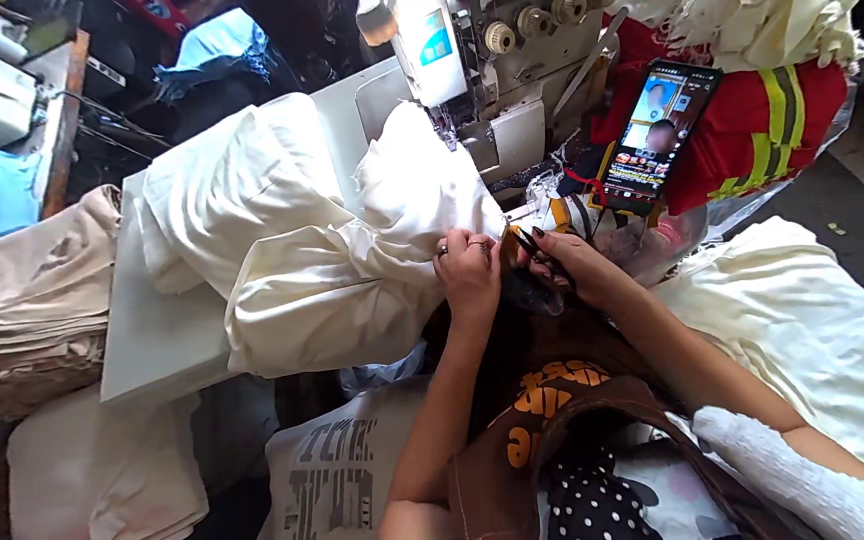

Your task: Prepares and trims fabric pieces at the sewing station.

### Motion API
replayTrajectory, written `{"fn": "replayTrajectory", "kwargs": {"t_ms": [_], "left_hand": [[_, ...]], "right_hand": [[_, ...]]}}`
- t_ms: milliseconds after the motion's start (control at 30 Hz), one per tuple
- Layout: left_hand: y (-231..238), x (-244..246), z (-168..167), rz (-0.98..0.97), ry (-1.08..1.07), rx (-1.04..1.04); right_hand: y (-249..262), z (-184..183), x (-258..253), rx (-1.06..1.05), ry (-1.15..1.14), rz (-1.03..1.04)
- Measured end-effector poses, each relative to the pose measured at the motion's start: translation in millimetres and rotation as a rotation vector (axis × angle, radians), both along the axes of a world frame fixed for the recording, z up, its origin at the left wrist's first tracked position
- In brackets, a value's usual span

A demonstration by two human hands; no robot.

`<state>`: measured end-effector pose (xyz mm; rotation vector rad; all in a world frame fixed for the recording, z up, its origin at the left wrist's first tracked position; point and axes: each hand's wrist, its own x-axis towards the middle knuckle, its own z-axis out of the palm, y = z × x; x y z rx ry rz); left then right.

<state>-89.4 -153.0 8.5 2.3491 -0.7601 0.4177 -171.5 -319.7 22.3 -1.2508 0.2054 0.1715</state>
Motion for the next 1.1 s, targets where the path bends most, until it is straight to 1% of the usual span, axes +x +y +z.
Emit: {"fn": "replayTrajectory", "kwargs": {"t_ms": [133, 300, 400, 500, 567, 633, 700, 767, 800, 833, 900, 967, 1033, 1100], "left_hand": [[7, -11, 8, -0.033, 0.104, -0.203], [10, -20, 11, -0.011, 0.099, -0.285], [9, -22, 10, -0.022, 0.094, -0.275], [10, -24, 7, -0.052, 0.103, -0.235], [18, -26, 6, -0.086, 0.117, -0.166], [37, -28, 0, -0.126, 0.172, -0.043], [64, -29, -10, -0.181, 0.333, 0.137], [85, -31, -17, -0.219, 0.599, 0.339], [91, -34, -19, -0.219, 0.708, 0.411], [94, -37, -20, -0.222, 0.761, 0.446], [92, -45, -20, -0.26, 0.757, 0.432], [85, -50, -20, -0.351, 0.689, 0.368], [72, -50, -21, -0.448, 0.613, 0.297], [54, -46, -25, -0.512, 0.528, 0.234]], "right_hand": [[-5, 0, 2, 0.014, 0.014, 0.056], [4, -3, 12, 0.038, 0.088, 0.088], [7, -6, 22, 0.094, 0.074, 0.044], [6, -3, 32, 0.106, 0.038, -0.031], [0, 1, 31, 0.092, 0.022, -0.043], [-9, 2, 21, 0.042, -0.001, -0.032], [-21, -8, 7, -0.131, -0.036, 0.009], [-26, -33, -9, -0.439, -0.076, -0.002], [-24, -38, -18, -0.584, -0.048, 0.013], [-19, -44, -23, -0.707, -0.02, 0.029], [-4, -54, -28, -0.959, 0.034, 0.073], [10, -68, -27, -1.188, 0.054, 0.125], [19, -77, -21, -1.337, 0.176, 0.232], [23, -83, -17, -1.434, 0.273, 0.329]]}}
